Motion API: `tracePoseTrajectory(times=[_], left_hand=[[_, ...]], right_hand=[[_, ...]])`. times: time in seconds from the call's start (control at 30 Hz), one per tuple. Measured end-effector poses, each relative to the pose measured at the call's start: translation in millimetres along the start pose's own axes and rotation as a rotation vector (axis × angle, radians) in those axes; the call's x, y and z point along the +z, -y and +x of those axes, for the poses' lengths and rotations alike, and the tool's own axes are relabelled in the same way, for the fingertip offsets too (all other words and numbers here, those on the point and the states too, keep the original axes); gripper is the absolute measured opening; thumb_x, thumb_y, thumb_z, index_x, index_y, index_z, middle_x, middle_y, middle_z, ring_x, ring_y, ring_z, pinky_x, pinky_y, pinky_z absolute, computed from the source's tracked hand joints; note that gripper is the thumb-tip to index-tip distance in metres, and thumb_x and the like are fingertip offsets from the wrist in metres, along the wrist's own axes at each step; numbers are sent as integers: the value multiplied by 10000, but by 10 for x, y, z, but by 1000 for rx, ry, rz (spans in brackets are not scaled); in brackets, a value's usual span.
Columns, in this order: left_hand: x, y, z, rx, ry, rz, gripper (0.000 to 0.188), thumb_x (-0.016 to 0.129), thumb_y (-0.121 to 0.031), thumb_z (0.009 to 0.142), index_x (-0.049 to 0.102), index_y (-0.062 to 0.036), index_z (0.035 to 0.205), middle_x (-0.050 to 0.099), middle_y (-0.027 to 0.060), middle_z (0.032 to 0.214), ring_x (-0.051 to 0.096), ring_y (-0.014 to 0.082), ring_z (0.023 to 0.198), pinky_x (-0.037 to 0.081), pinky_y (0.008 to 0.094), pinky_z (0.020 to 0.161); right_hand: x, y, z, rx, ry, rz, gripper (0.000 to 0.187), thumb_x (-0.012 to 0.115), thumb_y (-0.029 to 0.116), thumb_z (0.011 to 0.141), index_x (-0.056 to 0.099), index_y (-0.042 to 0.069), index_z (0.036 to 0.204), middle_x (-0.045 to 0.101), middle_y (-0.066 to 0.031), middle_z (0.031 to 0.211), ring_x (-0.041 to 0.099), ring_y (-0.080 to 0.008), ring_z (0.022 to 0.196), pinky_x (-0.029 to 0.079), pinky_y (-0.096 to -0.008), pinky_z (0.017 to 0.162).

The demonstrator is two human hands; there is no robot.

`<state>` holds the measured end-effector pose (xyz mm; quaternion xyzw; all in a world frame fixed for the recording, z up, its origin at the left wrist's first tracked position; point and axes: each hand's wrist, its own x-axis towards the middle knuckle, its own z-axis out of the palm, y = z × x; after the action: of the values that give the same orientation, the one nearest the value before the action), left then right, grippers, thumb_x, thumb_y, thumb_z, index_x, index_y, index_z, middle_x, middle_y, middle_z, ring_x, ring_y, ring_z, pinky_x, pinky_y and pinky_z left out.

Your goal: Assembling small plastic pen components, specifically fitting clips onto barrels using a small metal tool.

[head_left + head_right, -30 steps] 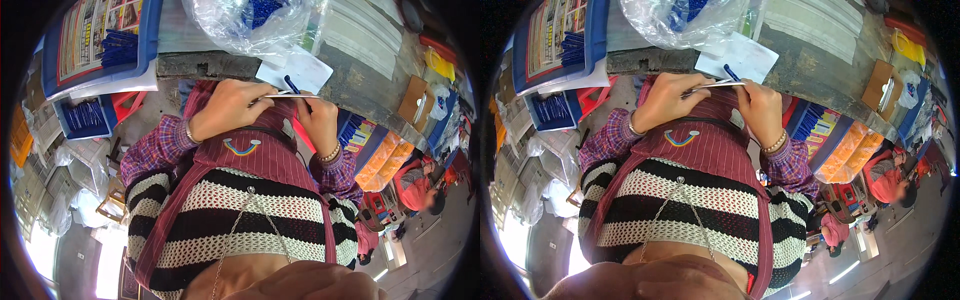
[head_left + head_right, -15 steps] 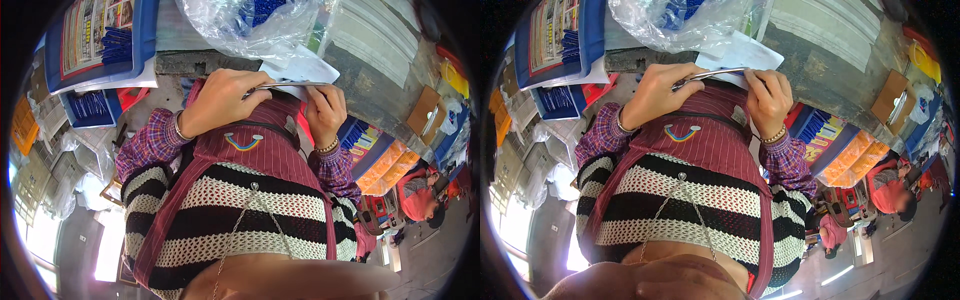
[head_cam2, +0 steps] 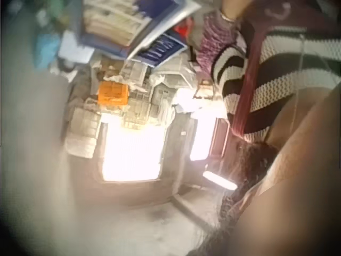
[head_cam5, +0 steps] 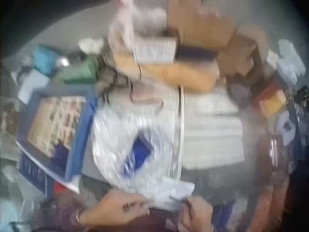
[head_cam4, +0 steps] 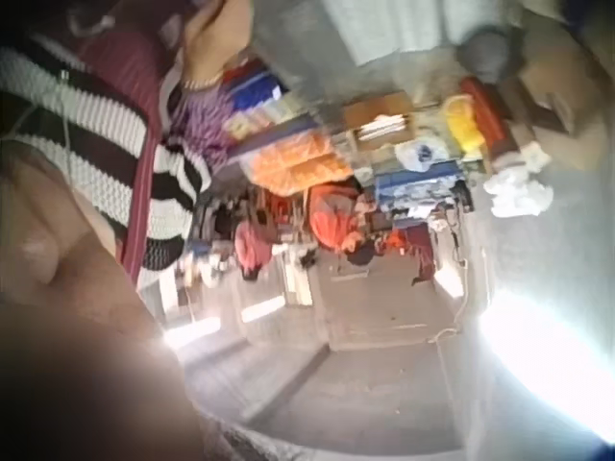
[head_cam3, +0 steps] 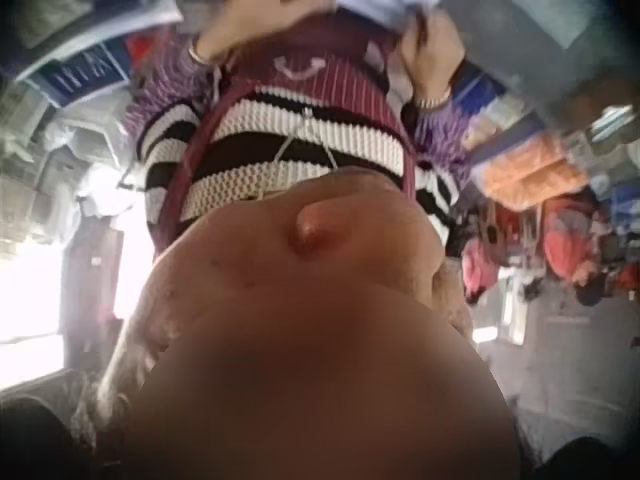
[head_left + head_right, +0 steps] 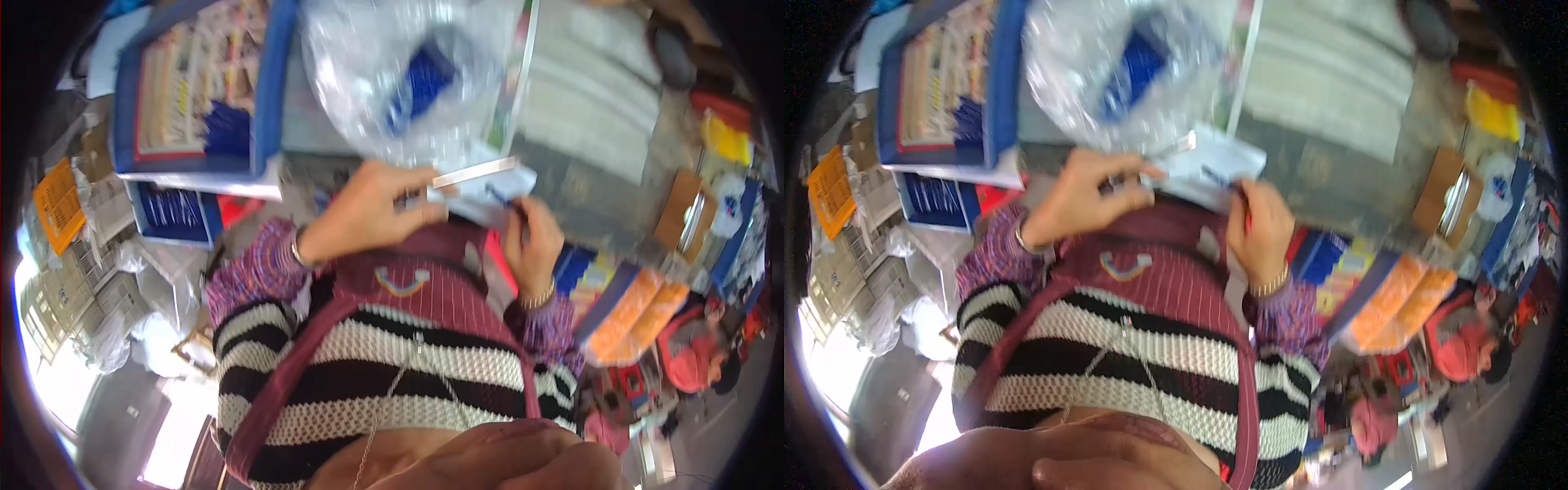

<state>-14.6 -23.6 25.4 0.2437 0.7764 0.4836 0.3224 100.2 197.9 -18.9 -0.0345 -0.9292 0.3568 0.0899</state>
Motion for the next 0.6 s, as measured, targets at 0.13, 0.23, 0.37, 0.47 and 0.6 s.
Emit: tracePoseTrajectory(times=[0.13,0.23,0.37,0.47,0.6], left_hand=[[-180,-233,126,49,-75,35,266,706,-71,735,682,-26,997,652,85,739,561,108,597,433,244,561],[-429,-601,310,139,-163,199,281,707,-54,725,687,-31,1004,630,70,700,507,84,550,395,240,511],[-567,-894,902,567,-260,493,205,705,-98,745,679,-52,942,581,62,664,493,140,529,385,268,501],[-695,-886,1684,796,-260,774,166,678,-156,752,643,-88,899,585,88,687,584,243,677,445,348,589],[-692,-1099,2626,962,-421,1134,90,613,-118,777,644,-60,837,628,112,702,623,245,679,486,361,619]], right_hand=[[-43,-48,-49,211,47,276,201,586,-13,797,625,4,994,598,-140,791,584,-256,668,458,-320,613],[-38,-121,-30,176,48,382,256,578,-13,813,633,24,1061,564,-114,729,537,-195,611,420,-283,567],[-49,-77,-10,184,63,434,255,599,-7,806,646,33,1053,542,-97,672,533,-169,572,414,-271,539],[-52,-84,-51,233,74,462,230,599,2,816,641,14,1042,586,-90,706,562,-152,595,429,-254,552],[-106,-126,-267,284,42,435,205,589,1,831,640,-30,1026,635,-65,789,569,-95,678,436,-223,613]])
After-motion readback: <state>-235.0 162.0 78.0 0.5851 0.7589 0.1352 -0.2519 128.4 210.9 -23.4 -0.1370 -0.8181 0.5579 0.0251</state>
